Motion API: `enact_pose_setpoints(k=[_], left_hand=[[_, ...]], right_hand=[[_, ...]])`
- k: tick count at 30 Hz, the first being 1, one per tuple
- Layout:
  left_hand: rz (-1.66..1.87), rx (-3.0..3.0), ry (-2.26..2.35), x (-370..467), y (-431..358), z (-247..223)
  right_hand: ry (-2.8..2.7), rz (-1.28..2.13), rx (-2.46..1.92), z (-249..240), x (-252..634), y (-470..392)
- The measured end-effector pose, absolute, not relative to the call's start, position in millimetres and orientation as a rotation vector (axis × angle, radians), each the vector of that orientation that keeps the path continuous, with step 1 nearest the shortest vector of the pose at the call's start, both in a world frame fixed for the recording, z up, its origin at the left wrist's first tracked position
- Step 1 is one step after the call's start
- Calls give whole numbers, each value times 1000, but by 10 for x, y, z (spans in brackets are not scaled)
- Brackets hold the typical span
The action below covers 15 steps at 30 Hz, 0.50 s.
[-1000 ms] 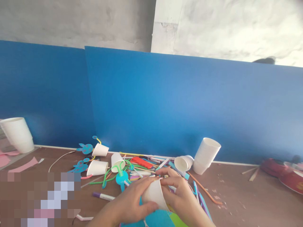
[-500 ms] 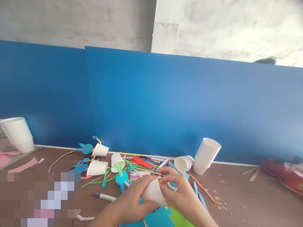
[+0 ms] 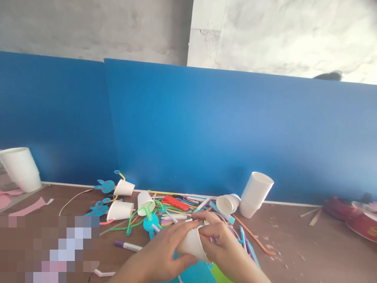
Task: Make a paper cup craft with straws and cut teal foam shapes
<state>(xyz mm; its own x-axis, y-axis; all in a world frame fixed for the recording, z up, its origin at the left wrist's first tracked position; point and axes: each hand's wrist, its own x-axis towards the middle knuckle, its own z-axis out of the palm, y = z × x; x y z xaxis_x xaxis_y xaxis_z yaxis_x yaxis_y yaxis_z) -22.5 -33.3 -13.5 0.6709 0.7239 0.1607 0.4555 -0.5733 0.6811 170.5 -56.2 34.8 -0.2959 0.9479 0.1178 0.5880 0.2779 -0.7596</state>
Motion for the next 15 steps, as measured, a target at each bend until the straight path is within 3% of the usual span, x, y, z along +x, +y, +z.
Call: enact_pose_setpoints(k=[8,15], left_hand=[[597,2298,916,-218,-322,-72],[522,2327,887,-239,-337,-119]], right_hand=[[-1859,1044,-1221,314,1675,-538],[-1891,989,-1264,277,1675,-539]])
